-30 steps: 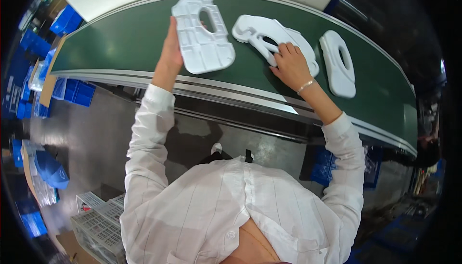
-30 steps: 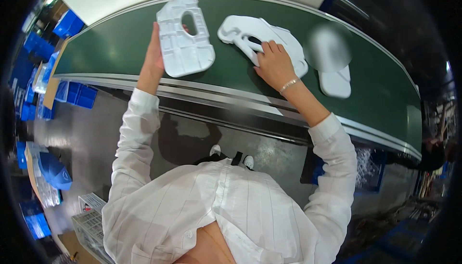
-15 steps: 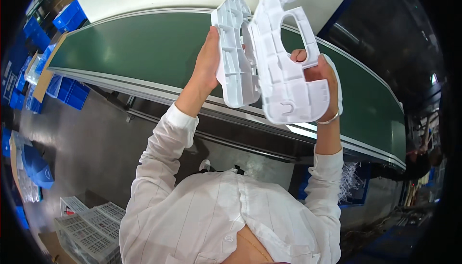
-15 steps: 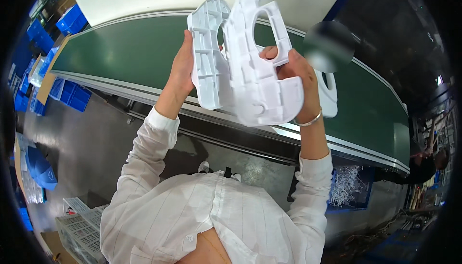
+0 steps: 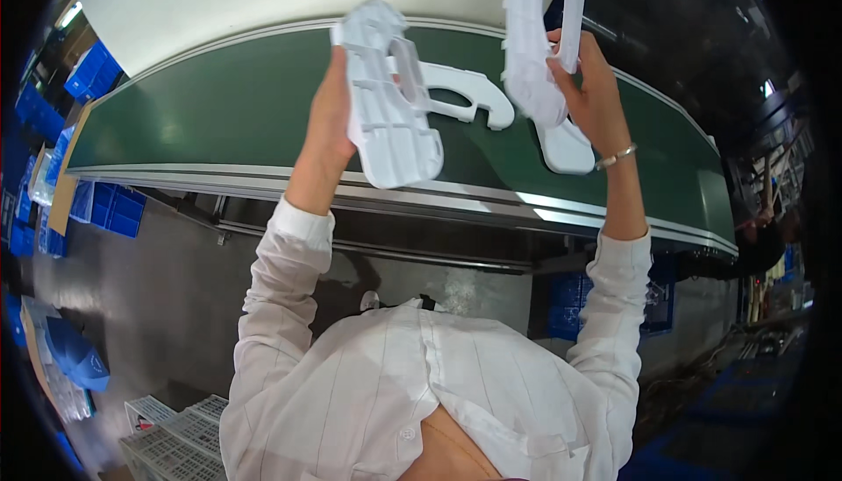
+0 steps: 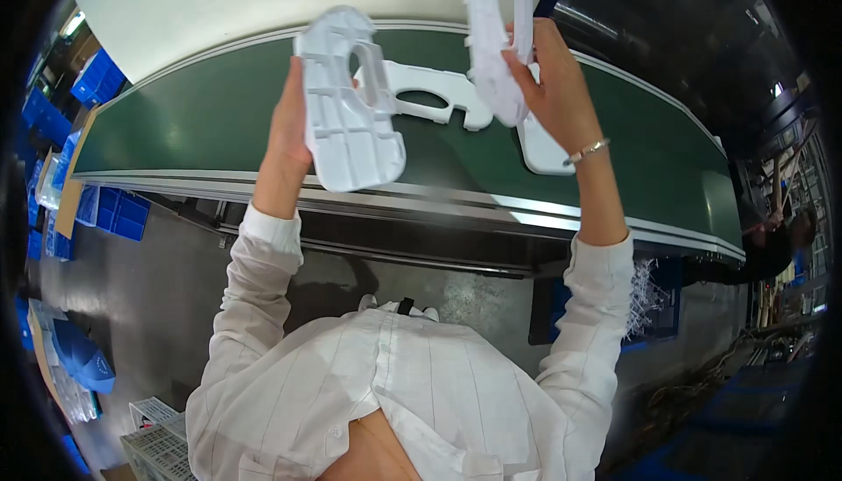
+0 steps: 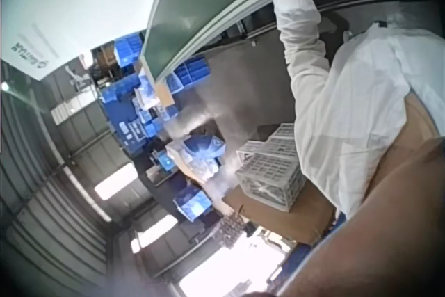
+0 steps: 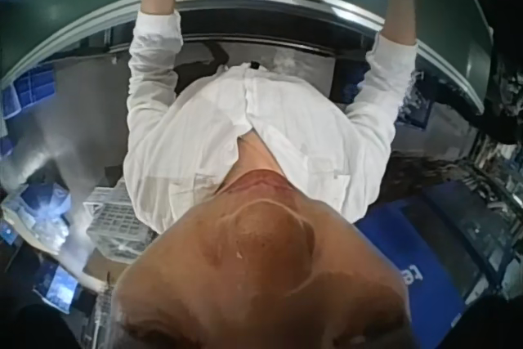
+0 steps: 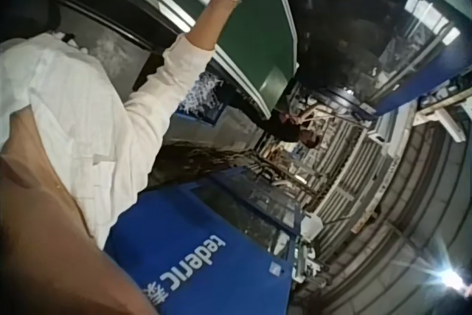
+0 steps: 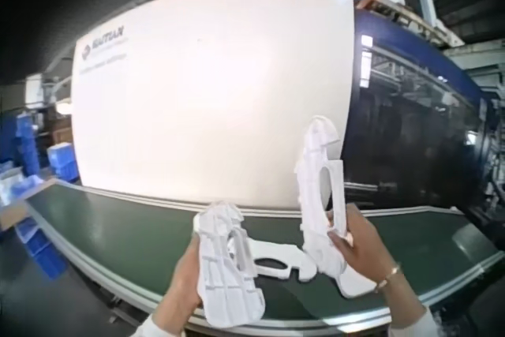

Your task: The person takes plastic parts from a conveyor belt, aligns them, and presses them together by hand to assemble plastic items.

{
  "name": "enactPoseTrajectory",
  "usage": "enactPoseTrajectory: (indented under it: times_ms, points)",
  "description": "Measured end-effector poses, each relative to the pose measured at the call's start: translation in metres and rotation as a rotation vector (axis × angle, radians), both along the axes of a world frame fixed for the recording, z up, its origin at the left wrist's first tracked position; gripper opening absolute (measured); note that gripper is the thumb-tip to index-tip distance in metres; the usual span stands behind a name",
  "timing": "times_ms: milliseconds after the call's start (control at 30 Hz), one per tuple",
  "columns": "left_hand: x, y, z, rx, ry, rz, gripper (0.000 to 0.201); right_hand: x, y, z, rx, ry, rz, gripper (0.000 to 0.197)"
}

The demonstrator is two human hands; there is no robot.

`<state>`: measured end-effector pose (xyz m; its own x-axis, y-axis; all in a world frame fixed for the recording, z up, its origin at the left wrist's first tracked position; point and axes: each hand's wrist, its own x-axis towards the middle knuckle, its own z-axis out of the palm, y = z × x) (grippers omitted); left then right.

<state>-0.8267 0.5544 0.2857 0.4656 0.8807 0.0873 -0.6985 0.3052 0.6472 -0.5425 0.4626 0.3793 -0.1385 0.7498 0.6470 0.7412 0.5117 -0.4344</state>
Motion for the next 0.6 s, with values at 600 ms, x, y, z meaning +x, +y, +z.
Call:
enactPoseTrajectory:
  times_ms: [600]
  points:
    - [-0.057,0.012,-0.034,-0.041,-0.023,0.282,0.058,-0.012,0.107,-0.147,-0.11,-0.675,-0.071,0.021]
